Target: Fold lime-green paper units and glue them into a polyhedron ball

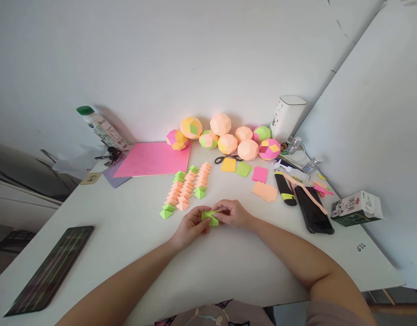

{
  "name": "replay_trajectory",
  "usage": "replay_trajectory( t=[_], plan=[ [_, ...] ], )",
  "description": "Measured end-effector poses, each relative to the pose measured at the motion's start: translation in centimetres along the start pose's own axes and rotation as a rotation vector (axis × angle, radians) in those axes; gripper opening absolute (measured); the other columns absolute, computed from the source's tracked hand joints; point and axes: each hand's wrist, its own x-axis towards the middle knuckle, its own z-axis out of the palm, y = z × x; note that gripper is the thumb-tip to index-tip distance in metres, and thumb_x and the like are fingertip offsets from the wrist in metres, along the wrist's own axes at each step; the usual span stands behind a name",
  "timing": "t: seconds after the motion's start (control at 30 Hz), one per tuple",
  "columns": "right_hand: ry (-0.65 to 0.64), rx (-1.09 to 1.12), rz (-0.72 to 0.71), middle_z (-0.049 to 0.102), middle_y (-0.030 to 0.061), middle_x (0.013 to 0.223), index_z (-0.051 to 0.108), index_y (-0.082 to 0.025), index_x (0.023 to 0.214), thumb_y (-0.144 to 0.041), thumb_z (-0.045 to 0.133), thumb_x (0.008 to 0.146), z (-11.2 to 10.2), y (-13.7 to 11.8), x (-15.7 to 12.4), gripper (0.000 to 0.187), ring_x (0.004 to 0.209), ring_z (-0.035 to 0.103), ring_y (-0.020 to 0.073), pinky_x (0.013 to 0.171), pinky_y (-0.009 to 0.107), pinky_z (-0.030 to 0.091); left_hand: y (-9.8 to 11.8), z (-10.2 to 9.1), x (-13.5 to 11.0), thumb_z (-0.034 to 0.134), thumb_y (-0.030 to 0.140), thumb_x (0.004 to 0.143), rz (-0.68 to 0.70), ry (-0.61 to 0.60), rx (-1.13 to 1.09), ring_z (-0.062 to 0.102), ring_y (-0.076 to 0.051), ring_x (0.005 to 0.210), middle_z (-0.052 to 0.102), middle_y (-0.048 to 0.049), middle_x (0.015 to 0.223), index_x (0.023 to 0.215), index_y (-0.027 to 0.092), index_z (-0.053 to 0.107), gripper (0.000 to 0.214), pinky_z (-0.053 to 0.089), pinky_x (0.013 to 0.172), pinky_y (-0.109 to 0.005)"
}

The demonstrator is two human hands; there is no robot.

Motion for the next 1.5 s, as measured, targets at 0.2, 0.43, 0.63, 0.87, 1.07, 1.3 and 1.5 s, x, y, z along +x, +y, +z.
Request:
replay_trajectory(
  t=[0.2,0.43,0.63,0.87,1.07,1.3,1.5],
  plan=[
    [-0.003,0.043,0.016,0.062,0.0001,0.07,0.062,-0.017,0.089,-0.033,0.065,0.078,-0.11,0.07,0.05,0.019,0.059,0.06,0.0118,0.059,0.026,0.05,0.4,-0.06,-0.09,0.062,0.04,0.077,-0.009,-0.033,-0.003,0.052,-0.01,0.052,0.064,-0.0017,0.075,0.102,0.018,0.051,0.035,0.042,0.052,-0.025],
    [-0.007,0.008,-0.032,0.063,0.0012,0.07,0.064,-0.016,0.082,-0.033,0.066,0.076,-0.08,0.27,0.2,0.018,0.057,0.059,0.0116,0.056,0.026,0.049,0.58,0.07,-0.18,0.061,0.038,0.078,-0.006,-0.05,0.005,0.05,-0.009,0.051,0.066,-0.0028,0.079,0.102,0.018,0.05,0.033,0.042,0.052,-0.025],
    [-0.005,-0.018,-0.048,0.063,0.0018,0.069,0.065,-0.016,0.083,-0.033,0.065,0.077,0.01,0.16,0.14,0.018,0.057,0.058,0.0116,0.055,0.025,0.049,0.41,0.04,-0.15,0.061,0.039,0.078,-0.005,-0.045,0.013,0.05,-0.008,0.05,0.065,-0.0022,0.077,0.102,0.018,0.051,0.034,0.041,0.05,-0.024],
    [0.007,-0.053,-0.056,0.065,0.0023,0.07,0.066,-0.016,0.085,-0.037,0.064,0.077,0.05,0.22,0.15,0.022,0.055,0.059,0.0118,0.054,0.026,0.05,0.45,0.17,-0.17,0.062,0.041,0.076,-0.008,-0.024,0.004,0.052,-0.008,0.051,0.066,-0.0026,0.079,0.103,0.018,0.049,0.038,0.043,0.051,-0.025],
    [0.003,-0.114,-0.143,0.068,0.0045,0.074,0.066,-0.016,0.087,-0.033,0.06,0.079,0.24,0.24,0.16,0.02,0.055,0.06,0.0124,0.053,0.026,0.05,0.42,0.33,-0.08,0.064,0.042,0.074,-0.009,0.017,-0.005,0.051,-0.008,0.049,0.062,0.0004,0.07,0.103,0.017,0.048,0.042,0.041,0.049,-0.023],
    [-0.012,-0.231,-0.217,0.064,0.0021,0.065,0.066,-0.017,0.09,-0.033,0.055,0.082,0.27,-0.22,-0.17,0.02,0.053,0.056,0.0119,0.049,0.024,0.045,0.45,0.27,-0.11,0.062,0.043,0.078,0.042,0.025,0.056,0.051,-0.01,0.047,0.055,0.0044,0.054,0.097,0.017,0.052,0.034,0.042,0.048,-0.024],
    [0.005,-0.342,-0.29,0.066,0.0031,0.07,0.065,-0.019,0.089,-0.033,0.057,0.082,0.43,-0.12,-0.1,0.018,0.051,0.053,0.0106,0.048,0.023,0.043,0.5,0.35,-0.06,0.06,0.039,0.079,0.171,0.077,0.137,0.059,-0.01,0.056,0.057,-0.0063,0.098,0.087,0.018,0.059,0.023,0.045,0.044,-0.023]
  ],
)
